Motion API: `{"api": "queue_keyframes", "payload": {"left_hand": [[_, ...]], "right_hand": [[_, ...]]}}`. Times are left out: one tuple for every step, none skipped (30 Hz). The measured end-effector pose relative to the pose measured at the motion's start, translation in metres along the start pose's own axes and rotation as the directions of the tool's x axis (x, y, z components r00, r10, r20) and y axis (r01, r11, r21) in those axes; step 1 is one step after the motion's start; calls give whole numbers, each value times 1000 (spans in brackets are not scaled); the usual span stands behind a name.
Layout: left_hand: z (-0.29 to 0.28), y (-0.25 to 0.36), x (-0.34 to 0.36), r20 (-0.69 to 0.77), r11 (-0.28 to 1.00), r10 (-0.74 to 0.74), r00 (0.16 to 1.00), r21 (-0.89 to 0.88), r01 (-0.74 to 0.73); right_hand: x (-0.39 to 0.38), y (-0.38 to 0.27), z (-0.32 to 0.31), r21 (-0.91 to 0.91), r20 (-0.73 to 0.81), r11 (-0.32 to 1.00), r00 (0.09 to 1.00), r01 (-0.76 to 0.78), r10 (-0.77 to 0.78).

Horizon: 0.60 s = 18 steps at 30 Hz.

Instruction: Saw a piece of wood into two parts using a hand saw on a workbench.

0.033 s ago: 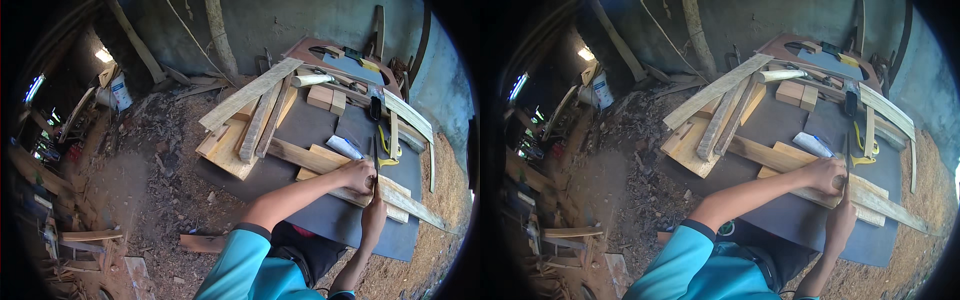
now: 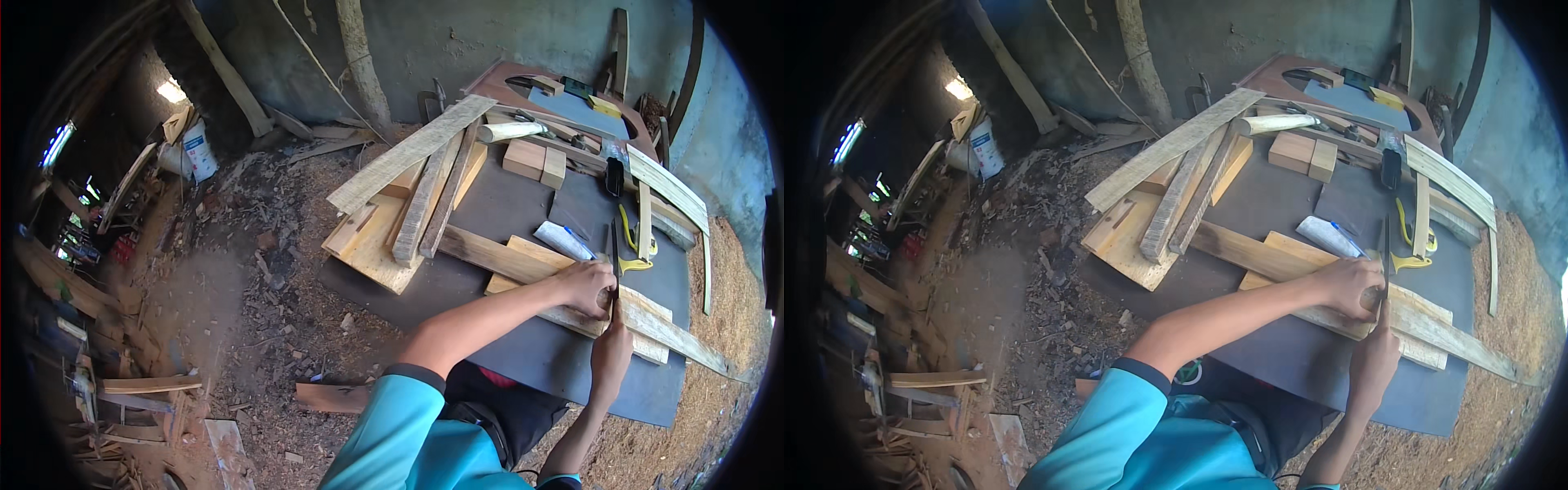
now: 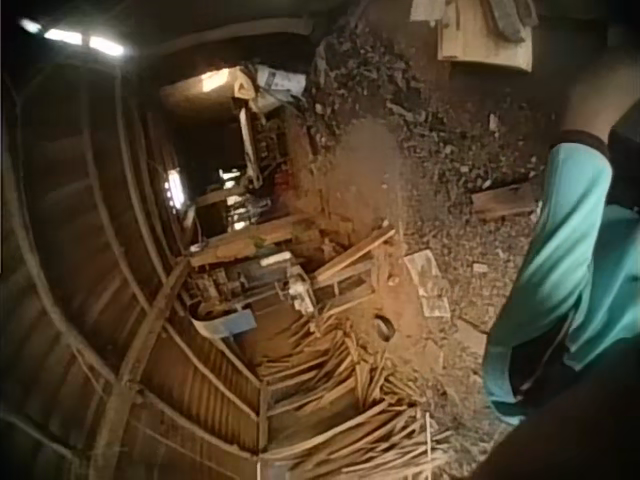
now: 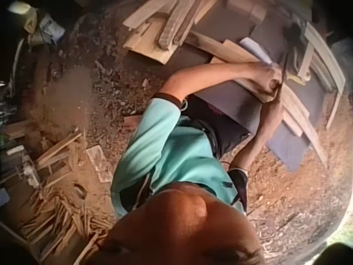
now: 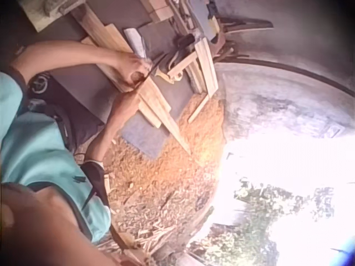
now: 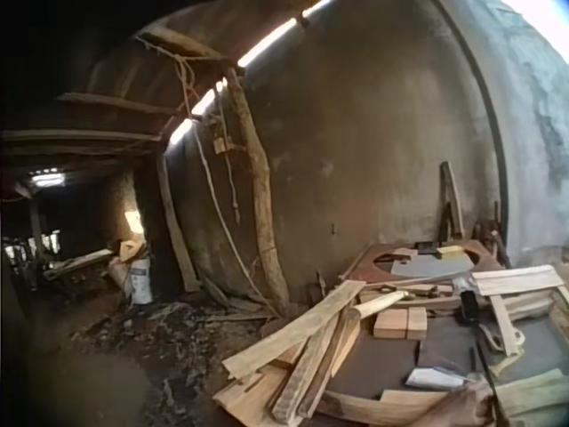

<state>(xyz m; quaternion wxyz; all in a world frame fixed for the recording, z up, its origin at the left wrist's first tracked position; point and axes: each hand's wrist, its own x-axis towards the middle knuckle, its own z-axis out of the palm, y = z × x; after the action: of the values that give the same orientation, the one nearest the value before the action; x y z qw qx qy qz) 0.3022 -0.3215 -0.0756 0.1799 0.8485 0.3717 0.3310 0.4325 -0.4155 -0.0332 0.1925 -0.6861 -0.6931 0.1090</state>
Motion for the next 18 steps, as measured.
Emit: {"api": "queue_keyframes", "payload": {"left_hand": [[0,-1,-1,0,1000,-9,1000,9,9],[0,0,2,29,1000,-8,1000,7,8],[0,2,3,57,1000,-8,998,4,7],[1,5,2,62,1000,-13,998,13,12],[2,6,2,64,1000,-11,998,19,10],[2,8,2,71,1000,-28,997,14,27],[2,9,1,79,999,-43,996,6,43],[2,11,1,74,999,-39,997,5,38],[2,12,1,84,1000,-29,996,-3,30],[3,12,2,74,999,-28,997,-12,29],[5,11,5,72,999,-19,997,-30,21],[10,8,8,84,1000,13,996,-10,-12],[14,-1,9,15,993,110,994,-50,-109],[10,4,11,20,988,142,990,-56,-141],[3,3,13,67,991,135,989,-20,-133],[-2,-3,8,52,988,151,987,16,-152],[-7,-3,4,48,992,110,993,63,-113],[-10,-2,2,51,991,94,994,94,-98]], "right_hand": [[0,-1,2,9,5,1000,1000,7,-7],[0,0,1,10,-3,1000,1000,-3,3],[-2,-1,1,11,-10,1000,1000,-12,12],[-4,-1,1,17,-12,1000,1000,-11,11],[-7,-1,0,-1,-14,1000,1000,-8,8],[-11,-2,-1,-20,-16,1000,1000,-6,6],[-15,-1,-1,-16,-18,1000,1000,-9,9],[-19,1,-3,-25,-25,1000,1000,-16,15],[-23,3,-5,-36,-32,999,999,-26,25],[-29,4,-8,-40,-36,998,998,-47,45],[-35,4,-14,-48,-17,998,999,-41,41],[-41,3,-20,-58,0,997,999,-43,43],[-46,-3,-28,-66,44,996,997,-61,64],[-50,6,-27,-33,54,999,998,-35,37],[-54,10,-24,17,11,1000,1000,-1,1],[-57,0,-31,60,33,998,999,37,-39],[-60,5,-24,56,-67,992,992,110,-106],[-64,-3,-30,59,-48,997,998,42,-39]]}}
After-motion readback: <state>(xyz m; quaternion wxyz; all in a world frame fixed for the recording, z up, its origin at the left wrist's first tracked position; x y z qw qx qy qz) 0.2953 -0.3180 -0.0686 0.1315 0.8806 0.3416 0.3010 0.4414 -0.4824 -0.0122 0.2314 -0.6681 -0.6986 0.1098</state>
